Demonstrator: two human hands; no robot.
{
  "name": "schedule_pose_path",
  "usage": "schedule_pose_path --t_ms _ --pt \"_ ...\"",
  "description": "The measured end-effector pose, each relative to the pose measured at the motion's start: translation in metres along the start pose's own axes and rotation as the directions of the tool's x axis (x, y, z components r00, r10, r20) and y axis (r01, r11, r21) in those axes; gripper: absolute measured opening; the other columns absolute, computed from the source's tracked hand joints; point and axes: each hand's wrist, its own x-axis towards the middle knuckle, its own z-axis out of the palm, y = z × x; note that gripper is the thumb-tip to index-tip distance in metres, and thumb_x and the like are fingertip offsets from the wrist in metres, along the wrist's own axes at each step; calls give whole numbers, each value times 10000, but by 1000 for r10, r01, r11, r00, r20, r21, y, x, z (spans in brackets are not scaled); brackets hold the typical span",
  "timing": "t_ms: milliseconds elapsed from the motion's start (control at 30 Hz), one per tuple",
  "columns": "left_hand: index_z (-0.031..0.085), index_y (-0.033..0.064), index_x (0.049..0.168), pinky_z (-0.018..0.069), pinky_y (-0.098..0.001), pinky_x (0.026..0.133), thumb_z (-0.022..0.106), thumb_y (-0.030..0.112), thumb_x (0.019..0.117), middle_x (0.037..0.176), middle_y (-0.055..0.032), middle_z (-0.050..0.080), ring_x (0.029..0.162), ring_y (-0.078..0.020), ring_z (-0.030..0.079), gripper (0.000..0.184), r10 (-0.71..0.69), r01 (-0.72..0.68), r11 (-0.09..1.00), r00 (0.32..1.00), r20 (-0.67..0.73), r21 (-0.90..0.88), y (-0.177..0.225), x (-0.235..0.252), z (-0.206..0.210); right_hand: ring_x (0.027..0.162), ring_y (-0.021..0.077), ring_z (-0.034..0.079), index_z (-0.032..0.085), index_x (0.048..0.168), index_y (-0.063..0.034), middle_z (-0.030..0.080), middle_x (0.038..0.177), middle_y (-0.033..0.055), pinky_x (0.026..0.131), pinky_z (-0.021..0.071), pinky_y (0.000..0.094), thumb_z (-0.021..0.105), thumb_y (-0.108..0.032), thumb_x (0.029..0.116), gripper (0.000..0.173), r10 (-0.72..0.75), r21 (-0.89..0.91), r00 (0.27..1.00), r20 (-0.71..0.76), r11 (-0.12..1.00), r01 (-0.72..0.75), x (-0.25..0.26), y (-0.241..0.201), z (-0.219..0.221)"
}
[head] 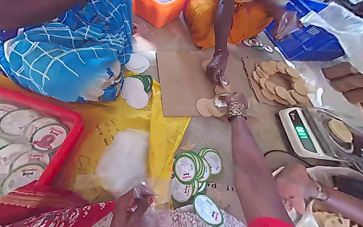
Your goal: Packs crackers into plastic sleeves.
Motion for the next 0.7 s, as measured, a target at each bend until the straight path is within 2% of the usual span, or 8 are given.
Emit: schedule_pose_path --t_ms 67,133,200,333,400,500,633,700 --pt "710 5 1015 596 -257 796 637 -28 931 925 21 738 845 -42 694 116 12 -12 1000 1000 1 -3 0 1 0 1331 464 517 586 1355 67 570 1384 317 1107 377 639 826 -326 855 680 -113 159 988 -110 979 130 80 43 28" --pt "712 14 1010 587 -242 776 629 -23 934 917 31 735 826 -31 683 118 34 -34 999 999 2 -3 -1 1 0 1239 492 572 658 1259 55 630 1279 326 1044 408 682 863 -318 818 613 -195 257 964 -181 937 238 109 69 36" --pt "713 23 1012 577 -229 754 627 -17 938 914 38 730 807 -23 670 121 45 -46 999 999 -5 -18 1 0 1 1205 476 588 668 1209 66 637 1244 325 1030 428 658 869 -226 815 530 -211 385 943 -259 872 301 78 82 26" --pt "723 22 1006 576 -231 728 642 2 932 913 17 732 783 -41 670 111 59 -59 998 998 -1 -27 3 1 1 996 296 652 631 1150 121 667 1059 259 925 515 443 797 -144 855 429 -196 522 815 -545 681 513 2 128 44" --pt "729 33 995 576 -225 710 644 19 933 911 17 733 770 -43 669 106 77 -77 996 997 3 -32 1 1 2 1025 308 658 622 1185 132 677 1093 271 951 515 447 795 -114 858 444 -248 493 833 -495 709 504 -7 155 64" --pt "736 55 976 543 -192 645 647 45 927 895 32 729 723 -26 642 102 102 -102 995 995 -8 -12 0 0 5 1137 432 639 675 1209 68 683 1166 296 1027 441 603 748 -201 932 393 -299 290 905 -304 875 387 -15 172 68" --pt "742 64 970 516 -191 603 647 77 921 886 28 728 682 -36 621 107 119 -118 993 993 -26 20 -1 3 4 1014 366 682 696 1151 58 715 1063 251 945 492 555 763 -168 910 337 -262 359 848 -461 819 448 -26 171 70" --pt "745 70 967 521 -194 608 648 91 921 877 24 728 683 -42 626 110 128 -128 992 992 -21 17 -2 5 5 1103 397 665 678 1216 65 705 1140 266 1010 475 564 762 -182 907 405 -274 355 857 -437 823 444 -15 178 87"
